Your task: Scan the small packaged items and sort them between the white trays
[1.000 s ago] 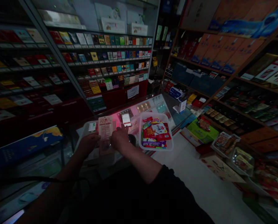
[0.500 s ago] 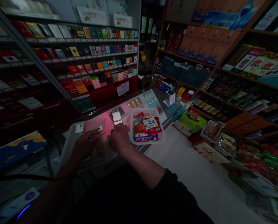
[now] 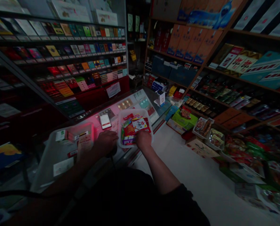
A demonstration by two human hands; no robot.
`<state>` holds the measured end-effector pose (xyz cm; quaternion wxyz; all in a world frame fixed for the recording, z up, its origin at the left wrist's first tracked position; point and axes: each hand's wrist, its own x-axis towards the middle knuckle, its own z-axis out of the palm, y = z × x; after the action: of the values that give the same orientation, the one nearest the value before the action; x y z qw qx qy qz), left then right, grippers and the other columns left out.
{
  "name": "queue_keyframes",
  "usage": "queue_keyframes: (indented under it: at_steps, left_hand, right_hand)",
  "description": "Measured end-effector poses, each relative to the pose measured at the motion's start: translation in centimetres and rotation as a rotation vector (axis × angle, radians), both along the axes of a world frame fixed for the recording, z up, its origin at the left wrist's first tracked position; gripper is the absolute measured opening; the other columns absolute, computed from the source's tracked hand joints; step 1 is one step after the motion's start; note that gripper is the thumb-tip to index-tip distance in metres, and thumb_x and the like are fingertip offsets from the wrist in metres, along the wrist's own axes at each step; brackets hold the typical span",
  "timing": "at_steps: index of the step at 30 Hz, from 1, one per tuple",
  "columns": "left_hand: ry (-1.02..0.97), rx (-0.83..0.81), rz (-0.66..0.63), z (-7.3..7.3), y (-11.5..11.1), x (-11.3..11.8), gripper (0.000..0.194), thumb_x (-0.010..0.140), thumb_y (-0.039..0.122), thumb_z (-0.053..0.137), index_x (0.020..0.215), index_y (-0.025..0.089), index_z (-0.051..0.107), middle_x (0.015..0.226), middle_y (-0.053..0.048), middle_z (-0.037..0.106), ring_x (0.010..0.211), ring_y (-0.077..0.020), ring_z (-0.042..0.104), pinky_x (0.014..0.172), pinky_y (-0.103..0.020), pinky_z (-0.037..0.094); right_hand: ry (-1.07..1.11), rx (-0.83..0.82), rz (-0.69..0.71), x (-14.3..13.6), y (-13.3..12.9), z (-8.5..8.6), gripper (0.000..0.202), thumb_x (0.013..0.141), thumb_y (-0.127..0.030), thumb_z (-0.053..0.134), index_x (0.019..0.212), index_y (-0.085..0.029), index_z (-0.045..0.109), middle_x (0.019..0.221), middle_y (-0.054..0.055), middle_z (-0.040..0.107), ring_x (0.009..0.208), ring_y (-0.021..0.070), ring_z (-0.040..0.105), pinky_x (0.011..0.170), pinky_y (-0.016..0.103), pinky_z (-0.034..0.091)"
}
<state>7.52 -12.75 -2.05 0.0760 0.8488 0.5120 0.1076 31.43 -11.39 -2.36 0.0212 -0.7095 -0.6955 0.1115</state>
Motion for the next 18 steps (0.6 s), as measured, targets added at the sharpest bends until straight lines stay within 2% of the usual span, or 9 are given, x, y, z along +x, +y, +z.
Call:
queue_keyframes:
  at_steps: [3, 6, 13, 16, 18]
  left_hand:
    - [0.193, -0.012, -0.023, -0.5, 1.0, 2.4, 0.026, 0.096, 0.016, 0.050, 0.094, 0.018, 0.076, 0.113, -0.016, 0.071, 0.110, -0.0344, 0.060, 0.090, -0.049, 0.044]
    - [0.286, -0.036, -0.013, -0.9, 2.0, 4.4, 0.029, 0.099, 0.017, 0.046, 0.099, 0.014, 0.075, 0.109, -0.019, 0.069, 0.107, -0.0359, 0.059, 0.085, -0.048, 0.043]
    - [0.373, -0.093, 0.073, -2.6, 3.5, 7.1, 0.033, 0.095, 0.009, 0.045, 0.111, 0.009, 0.074, 0.110, -0.023, 0.067, 0.109, -0.0353, 0.059, 0.091, -0.048, 0.041]
    - [0.412, -0.156, 0.101, -2.9, 3.8, 7.9, 0.032, 0.096, 0.009, 0.044, 0.108, 0.008, 0.074, 0.110, -0.024, 0.067, 0.112, -0.0358, 0.059, 0.095, -0.049, 0.041]
    - [0.426, -0.202, 0.117, -2.8, 3.9, 8.5, 0.034, 0.097, 0.011, 0.044, 0.115, 0.008, 0.073, 0.112, -0.024, 0.068, 0.114, -0.0358, 0.059, 0.097, -0.049, 0.041]
  right_hand:
    - [-0.039, -0.068, 0.016, 2.5, 0.3, -0.6, 0.028, 0.100, -0.023, 0.055, 0.109, -0.016, 0.081, 0.112, 0.018, 0.078, 0.105, 0.0271, 0.074, 0.086, 0.032, 0.052]
    - [-0.048, -0.122, 0.020, 3.9, 0.8, -1.1, 0.027, 0.098, -0.023, 0.058, 0.108, -0.015, 0.082, 0.114, 0.018, 0.078, 0.107, 0.0271, 0.074, 0.088, 0.032, 0.053]
    - [-0.024, -0.198, 0.021, 5.1, 1.9, -2.9, 0.027, 0.096, -0.025, 0.061, 0.108, -0.013, 0.082, 0.112, 0.020, 0.079, 0.105, 0.0291, 0.076, 0.085, 0.033, 0.055]
    - [-0.026, -0.207, 0.064, 5.4, 1.9, -3.3, 0.027, 0.097, -0.023, 0.059, 0.107, -0.014, 0.082, 0.111, 0.019, 0.080, 0.105, 0.0288, 0.077, 0.085, 0.033, 0.055]
    - [-0.026, -0.215, 0.100, 5.6, 1.8, -3.3, 0.027, 0.097, -0.023, 0.059, 0.107, -0.015, 0.082, 0.111, 0.018, 0.080, 0.104, 0.0283, 0.077, 0.085, 0.032, 0.055]
